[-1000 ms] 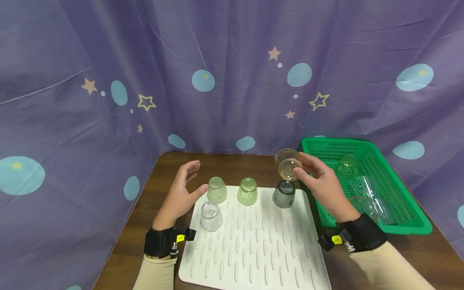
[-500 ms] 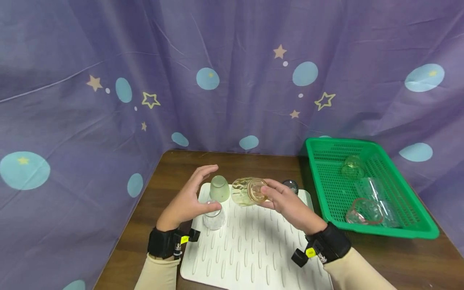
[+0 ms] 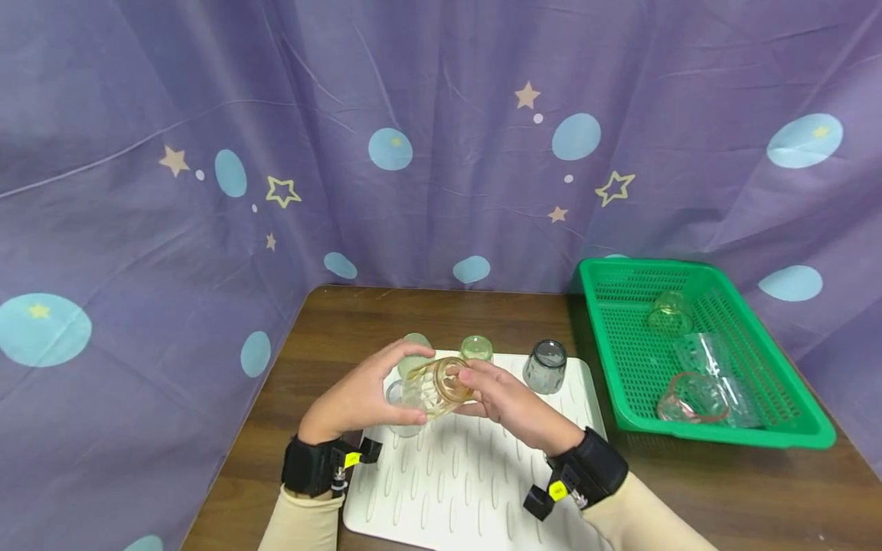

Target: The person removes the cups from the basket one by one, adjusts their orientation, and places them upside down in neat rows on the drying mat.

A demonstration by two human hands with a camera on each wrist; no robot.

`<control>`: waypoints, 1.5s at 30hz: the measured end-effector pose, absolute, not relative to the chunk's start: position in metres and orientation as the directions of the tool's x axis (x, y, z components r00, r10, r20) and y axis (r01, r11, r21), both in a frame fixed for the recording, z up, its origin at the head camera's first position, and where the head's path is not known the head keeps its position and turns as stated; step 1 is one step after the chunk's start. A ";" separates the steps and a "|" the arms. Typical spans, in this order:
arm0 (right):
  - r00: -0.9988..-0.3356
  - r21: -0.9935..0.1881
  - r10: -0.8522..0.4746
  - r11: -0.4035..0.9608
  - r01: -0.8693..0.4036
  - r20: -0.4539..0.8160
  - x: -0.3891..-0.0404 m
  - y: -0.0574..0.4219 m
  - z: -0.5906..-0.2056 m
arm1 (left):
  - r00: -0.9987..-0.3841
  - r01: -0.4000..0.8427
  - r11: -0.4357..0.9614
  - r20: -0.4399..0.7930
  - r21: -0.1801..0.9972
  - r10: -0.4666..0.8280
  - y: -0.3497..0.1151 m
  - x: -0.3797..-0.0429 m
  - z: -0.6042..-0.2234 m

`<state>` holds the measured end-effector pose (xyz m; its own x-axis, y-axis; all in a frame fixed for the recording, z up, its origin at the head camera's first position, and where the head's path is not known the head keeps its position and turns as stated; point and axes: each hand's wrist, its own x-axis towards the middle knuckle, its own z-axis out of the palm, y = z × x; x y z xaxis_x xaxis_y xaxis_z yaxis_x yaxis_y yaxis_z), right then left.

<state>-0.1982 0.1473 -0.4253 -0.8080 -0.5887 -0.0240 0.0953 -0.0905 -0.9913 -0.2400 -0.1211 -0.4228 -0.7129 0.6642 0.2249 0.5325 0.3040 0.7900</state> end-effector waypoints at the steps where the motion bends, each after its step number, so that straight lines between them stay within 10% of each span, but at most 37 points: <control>1: -0.806 -0.991 -0.591 -0.085 0.100 -0.031 -0.198 0.147 -0.425 | -0.707 0.525 0.294 0.218 0.799 0.672 -0.121 -0.240 -0.423; 7: -0.839 -0.999 -0.544 0.043 -0.025 -0.002 -0.195 0.146 -0.429 | -0.687 0.511 0.280 0.190 0.813 0.701 -0.123 -0.240 -0.425; 16: -0.855 -0.837 -0.375 0.275 -0.472 0.359 -0.193 0.141 -0.436 | -0.704 0.505 0.348 0.145 0.790 0.695 -0.126 -0.245 -0.430; 26: -0.845 -0.748 -0.358 0.408 -0.524 0.397 -0.193 0.140 -0.442 | -0.704 0.475 0.370 0.093 0.799 0.704 -0.134 -0.245 -0.428; 45: -0.889 -0.522 -0.331 0.721 -0.455 0.318 -0.196 0.159 -0.486 | -0.896 0.376 0.448 0.194 0.811 0.400 -0.159 -0.262 -0.429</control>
<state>-0.1963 0.1594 -0.4856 -0.8885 -0.3312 0.3176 -0.4554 0.7211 -0.5221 -0.2619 -0.1591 -0.4287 -0.8958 0.3998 0.1939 0.3756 0.4483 0.8112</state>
